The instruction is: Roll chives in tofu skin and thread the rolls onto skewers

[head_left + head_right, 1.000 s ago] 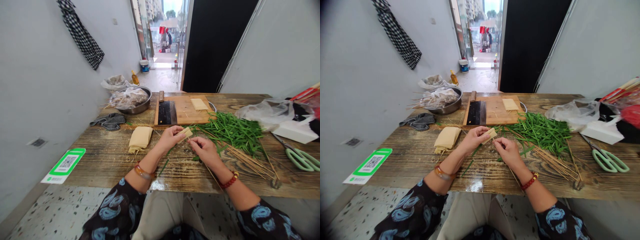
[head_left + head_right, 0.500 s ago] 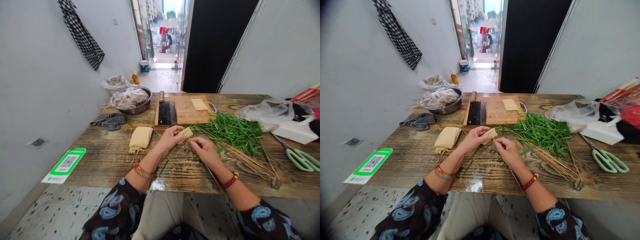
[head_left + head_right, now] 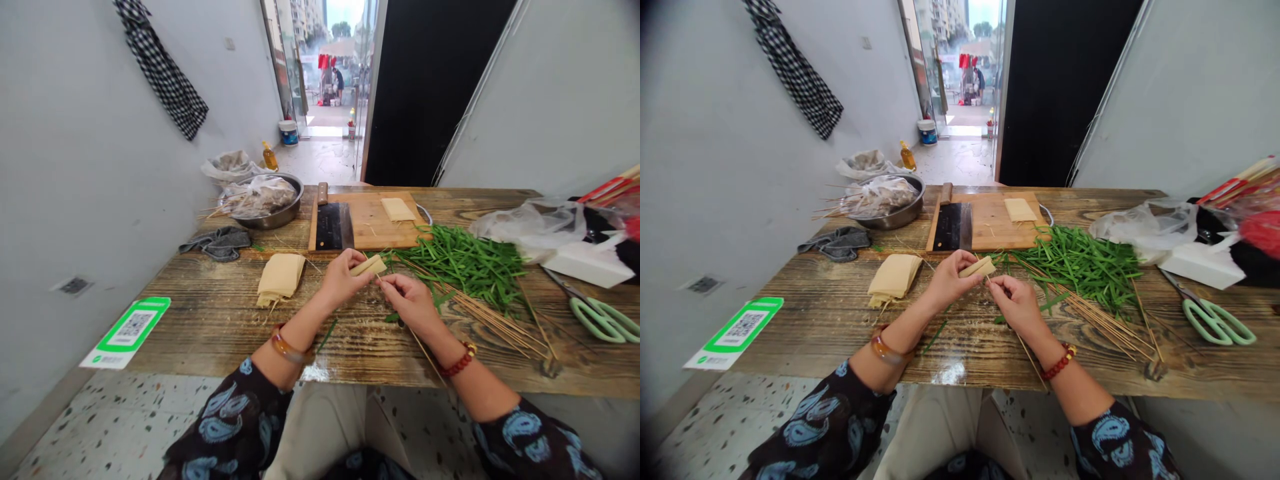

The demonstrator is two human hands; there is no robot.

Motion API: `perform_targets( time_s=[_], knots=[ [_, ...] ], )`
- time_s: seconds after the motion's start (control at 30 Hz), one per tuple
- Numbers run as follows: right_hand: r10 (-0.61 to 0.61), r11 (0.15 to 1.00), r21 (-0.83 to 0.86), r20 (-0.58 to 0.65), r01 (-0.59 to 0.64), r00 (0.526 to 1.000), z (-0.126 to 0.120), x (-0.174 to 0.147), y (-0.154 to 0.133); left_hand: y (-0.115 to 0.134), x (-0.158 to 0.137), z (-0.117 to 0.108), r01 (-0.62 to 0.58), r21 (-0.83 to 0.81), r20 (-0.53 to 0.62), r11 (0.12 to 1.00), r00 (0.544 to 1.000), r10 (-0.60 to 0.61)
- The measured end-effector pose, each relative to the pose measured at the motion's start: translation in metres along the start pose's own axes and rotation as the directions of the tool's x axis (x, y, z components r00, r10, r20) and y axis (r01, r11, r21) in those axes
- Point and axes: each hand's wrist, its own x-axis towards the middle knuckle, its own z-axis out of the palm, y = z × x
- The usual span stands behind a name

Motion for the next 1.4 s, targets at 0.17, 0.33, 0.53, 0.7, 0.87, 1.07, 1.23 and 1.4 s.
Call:
perform_targets(
  time_s=[0.17, 0.33, 0.53, 0.7, 0.87, 1.07, 1.23, 1.4],
  knots=[
    [0.009, 1.0, 0.012, 0.005, -0.009, 1.0, 0.0005, -0.0003, 0.0006, 0.0007, -0.0014, 0.0028, -0.1, 0.153, -0.031, 0.983, 0.994, 0.106],
    [0.002, 1.0, 0.03, 0.012, -0.002, 1.0, 0.0008, -0.0003, 0.0013, 0.0026, -0.0021, 0.0024, -0.133, 0.215, -0.037, 0.968, 0.989, 0.144],
    [0.002, 0.999, 0.034, 0.013, -0.002, 1.0, 0.001, 0.0, 0.0003, -0.0005, -0.0034, 0.0021, -0.154, 0.363, -0.023, 0.919, 0.985, 0.174],
    [0.001, 1.0, 0.024, 0.023, -0.002, 1.0, 0.0024, 0.0004, -0.0002, -0.0028, -0.0049, 0.0042, -0.153, 0.444, -0.017, 0.883, 0.984, 0.179],
    [0.001, 1.0, 0.004, 0.037, -0.002, 0.999, 0.0038, 0.0012, -0.0022, -0.0006, -0.0049, 0.0067, -0.128, 0.467, -0.052, 0.875, 0.984, 0.172],
    [-0.001, 1.0, 0.013, 0.037, 0.0, 0.999, 0.0041, 0.0013, -0.0013, 0.0016, -0.0031, 0.006, -0.122, 0.383, -0.063, 0.916, 0.986, 0.157],
    [0.001, 1.0, 0.005, 0.031, -0.001, 1.0, 0.0035, 0.0015, -0.0014, 0.0013, -0.0027, 0.005, -0.126, 0.354, -0.057, 0.927, 0.986, 0.156],
    [0.02, 1.0, 0.012, 0.033, -0.02, 0.999, 0.0028, 0.0016, -0.0038, 0.0024, -0.0028, 0.0042, -0.123, 0.328, -0.06, 0.937, 0.987, 0.15]
  ],
)
